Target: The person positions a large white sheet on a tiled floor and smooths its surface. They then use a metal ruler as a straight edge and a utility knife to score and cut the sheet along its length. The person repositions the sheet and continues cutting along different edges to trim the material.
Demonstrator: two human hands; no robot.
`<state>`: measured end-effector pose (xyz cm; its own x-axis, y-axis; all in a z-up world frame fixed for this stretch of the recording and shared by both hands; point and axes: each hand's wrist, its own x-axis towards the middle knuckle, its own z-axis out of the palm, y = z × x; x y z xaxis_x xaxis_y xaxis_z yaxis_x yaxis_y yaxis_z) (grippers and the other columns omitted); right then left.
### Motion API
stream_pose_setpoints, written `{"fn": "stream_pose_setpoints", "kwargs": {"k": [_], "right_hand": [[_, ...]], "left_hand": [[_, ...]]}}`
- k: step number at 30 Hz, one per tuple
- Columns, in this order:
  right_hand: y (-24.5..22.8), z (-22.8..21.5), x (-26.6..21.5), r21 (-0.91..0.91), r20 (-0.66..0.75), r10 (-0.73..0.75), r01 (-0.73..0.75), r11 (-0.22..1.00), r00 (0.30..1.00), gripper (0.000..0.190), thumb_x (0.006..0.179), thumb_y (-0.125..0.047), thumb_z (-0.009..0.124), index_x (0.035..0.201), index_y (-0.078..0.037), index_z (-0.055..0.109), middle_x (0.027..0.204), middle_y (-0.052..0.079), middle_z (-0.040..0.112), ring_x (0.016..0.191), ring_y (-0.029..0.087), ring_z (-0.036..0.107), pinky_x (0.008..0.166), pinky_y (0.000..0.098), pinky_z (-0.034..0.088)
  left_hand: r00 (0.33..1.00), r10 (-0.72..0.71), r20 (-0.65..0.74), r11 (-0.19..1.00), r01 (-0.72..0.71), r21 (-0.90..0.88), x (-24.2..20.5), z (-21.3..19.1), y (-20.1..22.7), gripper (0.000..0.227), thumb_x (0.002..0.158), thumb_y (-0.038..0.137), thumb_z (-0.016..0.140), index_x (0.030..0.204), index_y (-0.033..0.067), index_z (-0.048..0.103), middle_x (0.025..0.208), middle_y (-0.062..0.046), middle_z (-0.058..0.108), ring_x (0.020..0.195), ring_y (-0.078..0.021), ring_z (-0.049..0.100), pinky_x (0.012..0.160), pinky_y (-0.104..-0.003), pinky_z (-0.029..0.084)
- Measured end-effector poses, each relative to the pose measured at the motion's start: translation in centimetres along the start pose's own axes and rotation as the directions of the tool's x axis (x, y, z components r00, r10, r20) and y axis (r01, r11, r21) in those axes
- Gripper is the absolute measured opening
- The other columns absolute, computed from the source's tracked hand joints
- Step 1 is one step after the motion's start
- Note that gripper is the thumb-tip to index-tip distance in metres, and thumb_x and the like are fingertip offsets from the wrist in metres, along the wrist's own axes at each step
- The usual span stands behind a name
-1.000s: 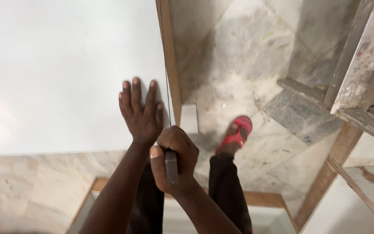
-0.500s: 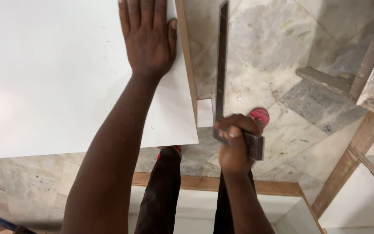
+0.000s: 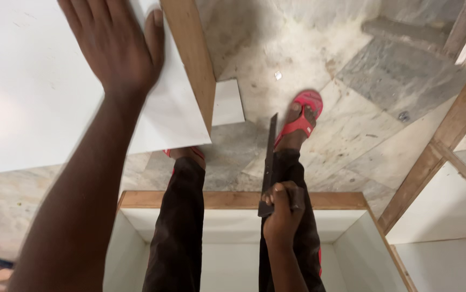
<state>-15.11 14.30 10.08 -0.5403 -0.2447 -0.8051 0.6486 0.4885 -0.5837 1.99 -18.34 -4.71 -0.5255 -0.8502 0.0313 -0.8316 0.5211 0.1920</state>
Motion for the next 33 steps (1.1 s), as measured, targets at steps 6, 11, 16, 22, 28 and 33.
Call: {"fn": "stream_pose_setpoints", "kwargs": {"k": [6, 11, 16, 22, 28, 33], "right_hand": [[0.2, -1.7, 1.7, -0.321, 0.131, 0.027, 0.017, 0.947, 0.991, 0.023, 0.1, -0.014, 0.06, 0.08, -0.007, 0.052, 0.069, -0.002, 0.049, 0.064, 0.006, 0.042, 0.059, 0.0259, 0.037], [-0.8, -2.5, 2.1, -0.339, 0.154, 0.031, 0.023, 0.941, 0.988, 0.023, 0.099, -0.014, 0.061, 0.079, -0.007, 0.052, 0.067, -0.002, 0.048, 0.062, 0.006, 0.039, 0.056, 0.0257, 0.035], [-1.1, -3.8, 2.7, -0.305, 0.172, 0.033, 0.021, 0.952, 0.984, 0.022, 0.098, -0.013, 0.061, 0.08, -0.007, 0.052, 0.069, -0.001, 0.051, 0.064, 0.006, 0.043, 0.058, 0.025, 0.037], [-1.2, -3.2, 3.2, -0.285, 0.161, 0.049, -0.001, 0.958, 0.986, 0.018, 0.095, -0.014, 0.063, 0.08, -0.006, 0.055, 0.069, -0.001, 0.053, 0.064, 0.007, 0.047, 0.059, 0.0249, 0.04], [-0.7, -1.9, 2.8, -0.396, 0.164, 0.088, -0.016, 0.918, 0.983, 0.023, 0.094, -0.016, 0.064, 0.076, -0.005, 0.054, 0.065, 0.0, 0.049, 0.061, 0.009, 0.041, 0.055, 0.0273, 0.034], [0.1, -1.2, 3.4, -0.42, 0.193, 0.048, 0.038, 0.907, 0.98, 0.024, 0.096, -0.017, 0.064, 0.077, -0.005, 0.055, 0.067, 0.0, 0.05, 0.064, 0.009, 0.045, 0.06, 0.0268, 0.039]], "left_hand": [[0.958, -0.198, 0.205, 0.98, 0.192, 0.052, -10.3, -2.1, 8.7, 0.079, 0.113, 0.055, 0.015, 0.166, -0.0029, 0.017, 0.174, -0.023, 0.01, 0.165, -0.0382, 0.005, 0.132, -0.053, 0.0], [0.957, -0.189, 0.218, 0.981, 0.192, 0.005, -14.5, -2.1, 11.1, 0.074, 0.115, 0.05, 0.017, 0.164, -0.0055, 0.02, 0.171, -0.027, 0.017, 0.162, -0.041, 0.01, 0.135, -0.056, 0.003], [0.955, -0.204, 0.217, 0.978, 0.209, -0.003, -15.7, -1.6, 11.5, 0.073, 0.114, 0.049, 0.018, 0.163, -0.0053, 0.024, 0.17, -0.026, 0.02, 0.161, -0.0409, 0.012, 0.134, -0.056, 0.004], [0.944, -0.181, 0.276, 0.98, 0.197, -0.029, -15.2, -3.1, 11.2, 0.072, 0.113, 0.049, 0.024, 0.163, -0.0024, 0.028, 0.17, -0.026, 0.021, 0.16, -0.0407, 0.012, 0.13, -0.057, 0.005], [0.923, -0.074, 0.379, 0.997, 0.074, 0.013, -8.4, -4.4, 5.9, 0.073, 0.108, 0.051, 0.039, 0.165, 0.0062, 0.03, 0.172, -0.017, 0.022, 0.16, -0.0356, 0.012, 0.128, -0.059, 0.004], [0.93, -0.231, 0.285, 0.971, 0.201, 0.129, 2.6, -3.2, -4.0, 0.075, 0.12, 0.054, 0.043, 0.17, 0.0029, 0.02, 0.177, -0.018, 0.017, 0.164, -0.0355, 0.01, 0.131, -0.06, 0.003]]}}
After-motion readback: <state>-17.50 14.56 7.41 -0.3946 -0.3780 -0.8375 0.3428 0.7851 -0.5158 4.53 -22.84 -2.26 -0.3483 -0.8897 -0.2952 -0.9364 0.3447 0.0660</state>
